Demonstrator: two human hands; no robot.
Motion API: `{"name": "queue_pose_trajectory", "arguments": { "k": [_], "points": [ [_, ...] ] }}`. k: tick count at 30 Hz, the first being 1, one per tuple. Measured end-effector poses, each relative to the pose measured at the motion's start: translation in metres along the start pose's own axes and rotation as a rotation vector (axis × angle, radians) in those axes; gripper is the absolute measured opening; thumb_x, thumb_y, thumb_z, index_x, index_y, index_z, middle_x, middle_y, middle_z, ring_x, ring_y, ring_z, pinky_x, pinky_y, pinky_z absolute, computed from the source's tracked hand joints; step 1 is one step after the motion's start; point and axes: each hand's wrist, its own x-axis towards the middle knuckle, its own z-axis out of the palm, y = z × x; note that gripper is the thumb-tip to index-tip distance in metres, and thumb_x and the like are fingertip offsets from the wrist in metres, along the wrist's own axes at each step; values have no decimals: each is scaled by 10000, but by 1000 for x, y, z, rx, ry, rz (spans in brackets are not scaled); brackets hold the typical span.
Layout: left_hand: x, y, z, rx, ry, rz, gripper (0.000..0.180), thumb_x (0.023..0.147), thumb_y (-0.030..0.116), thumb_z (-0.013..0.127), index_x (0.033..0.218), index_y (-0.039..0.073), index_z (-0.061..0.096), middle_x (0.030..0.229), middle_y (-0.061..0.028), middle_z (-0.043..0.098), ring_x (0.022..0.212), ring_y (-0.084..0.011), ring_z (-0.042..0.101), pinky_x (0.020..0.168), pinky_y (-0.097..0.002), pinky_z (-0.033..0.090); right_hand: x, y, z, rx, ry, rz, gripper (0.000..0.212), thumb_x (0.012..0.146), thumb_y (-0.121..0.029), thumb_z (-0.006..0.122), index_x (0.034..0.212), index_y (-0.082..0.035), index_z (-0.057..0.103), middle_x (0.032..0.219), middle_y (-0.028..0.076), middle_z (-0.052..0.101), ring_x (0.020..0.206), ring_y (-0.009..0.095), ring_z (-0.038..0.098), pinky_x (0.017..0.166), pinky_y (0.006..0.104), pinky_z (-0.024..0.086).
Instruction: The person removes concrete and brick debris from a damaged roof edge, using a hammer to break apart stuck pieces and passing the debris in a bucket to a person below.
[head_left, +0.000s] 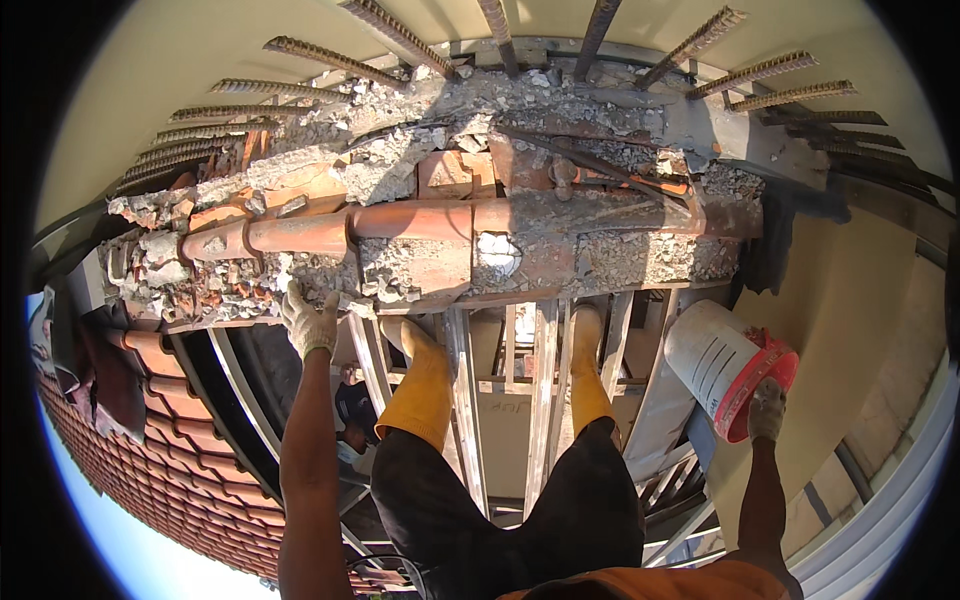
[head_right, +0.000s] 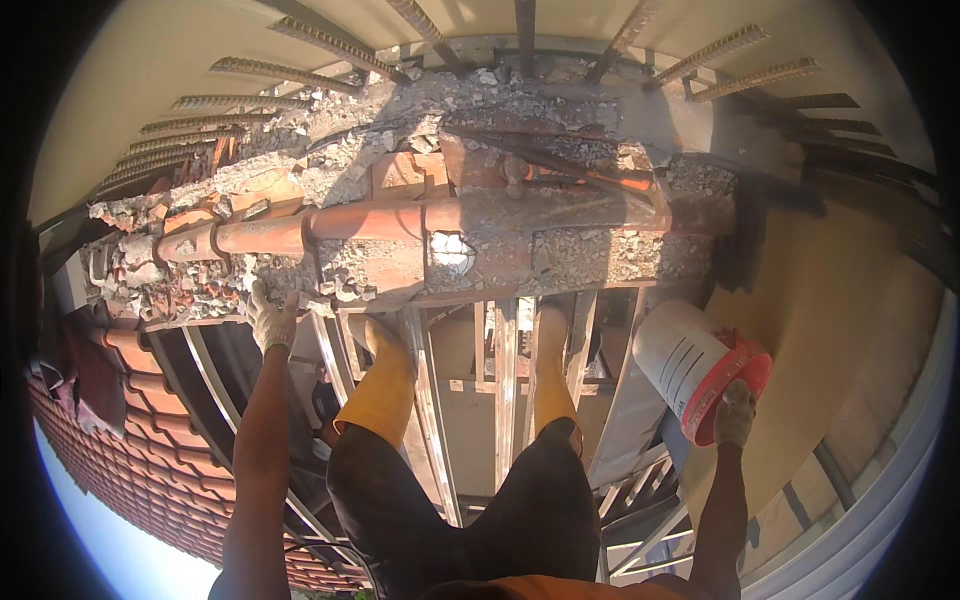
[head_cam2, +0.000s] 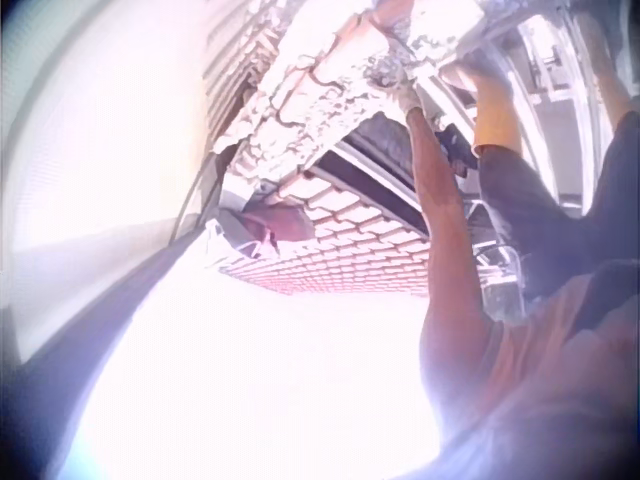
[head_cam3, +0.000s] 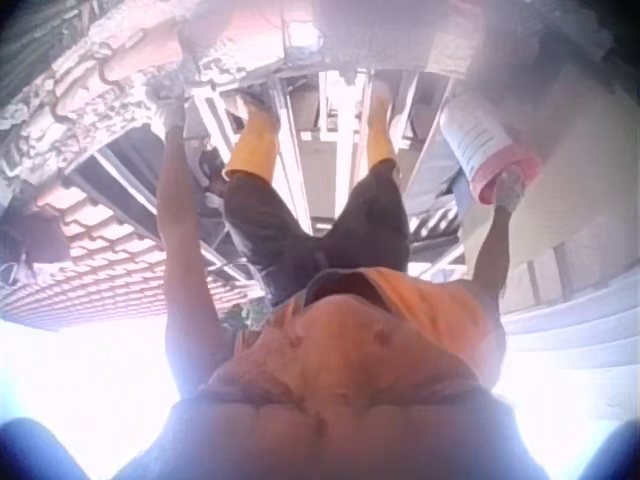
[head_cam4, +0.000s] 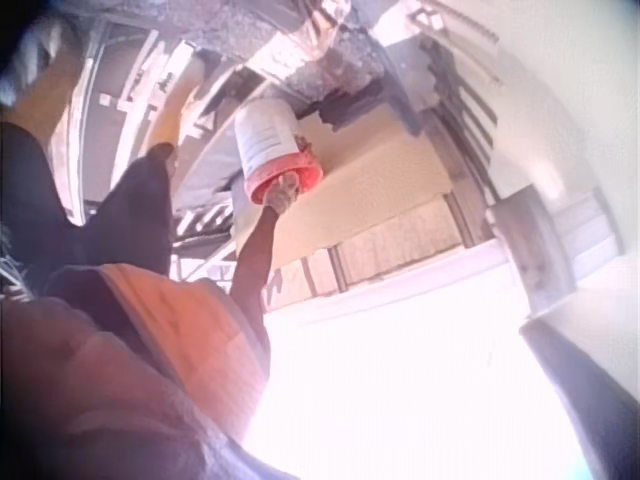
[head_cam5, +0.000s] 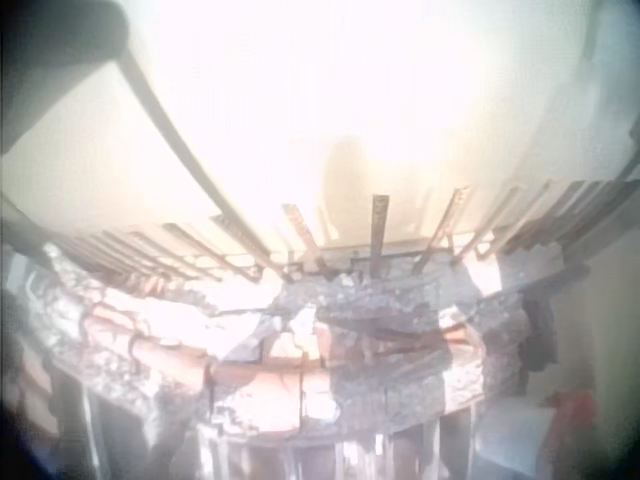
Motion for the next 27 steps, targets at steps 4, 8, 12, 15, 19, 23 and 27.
{"name": "queue_pose_trajectory", "arguments": {
  "k": [4, 8, 12, 15, 19, 23, 27],
  "points": [
    [-13, 1, 7, -99, -1, -30, 1081, 894, 603, 779, 1697, 117, 244, 1699, -210, 326, 1596, -428, 245, 1277, -538, 317, 27, -47, 19, 106, 308, -32, 364, 999, -177, 670, 1336, -60, 594, 1384, 207, 625, 1262, 438, 612, 1107, 518, 491],
    [-28, -2, 14, -217, 22, -78, 1053, 917, 558, 776, 1686, 80, 238, 1702, -250, 288, 1620, -448, 174, 1307, -534, 266, 23, -243, -14, 303, 402, -457, 375, 995, -223, 705, 1315, -55, 602, 1364, 213, 623, 1265, 418, 608, 1134, 481, 472],
    [-26, 28, -12, -260, 75, -76, 1000, 850, 473, 853, 1636, 134, 336, 1659, -233, 362, 1589, -473, 247, 1261, -559, 339, 3, -429, 4, 633, 67, -697, 341, 968, -172, 713, 1268, -47, 611, 1259, 207, 647, 1194, 381, 624, 1039, 456, 509],
    [-28, 19, -27, -290, 104, -115, 936, 813, 483, 863, 1580, 163, 434, 1591, -170, 452, 1528, -408, 367, 1209, -560, 374, -47, -591, -12, 667, 24, -1018, 339, 999, -231, 742, 1244, -29, 625, 1193, 178, 675, 1093, 338, 680, 952, 445, 552],
    [-16, -21, -25, -423, 381, -151, 789, 823, 512, 843, 1473, 163, 563, 1434, -165, 559, 1406, -401, 474, 1164, -574, 370, -137, -800, -42, 738, -66, -1464, 407, 968, -259, 759, 1274, -38, 608, 1166, 211, 684, 1095, 407, 687, 952, 471, 559],
    [45, -79, -60, -571, 697, -403, 907, 821, 483, 879, 1546, 85, 509, 1577, -264, 441, 1483, -446, 376, 1235, -590, 259, -232, -981, -72, 503, -145, -1750, 486, 951, -301, 765, 1319, -36, 592, 1224, 238, 683, 1164, 432, 666, 993, 504, 539],
    [111, -145, -83, -775, 731, -660, 989, 773, 465, 917, 1563, 49, 491, 1661, -314, 326, 1547, -466, 325, 1270, -539, 277, -343, -1142, -95, 183, -206, -1683, 739, 909, -431, 790, 1490, -61, 523, 1484, 256, 567, 1350, 432, 583, 1115, 521, 502]
  ]
}}
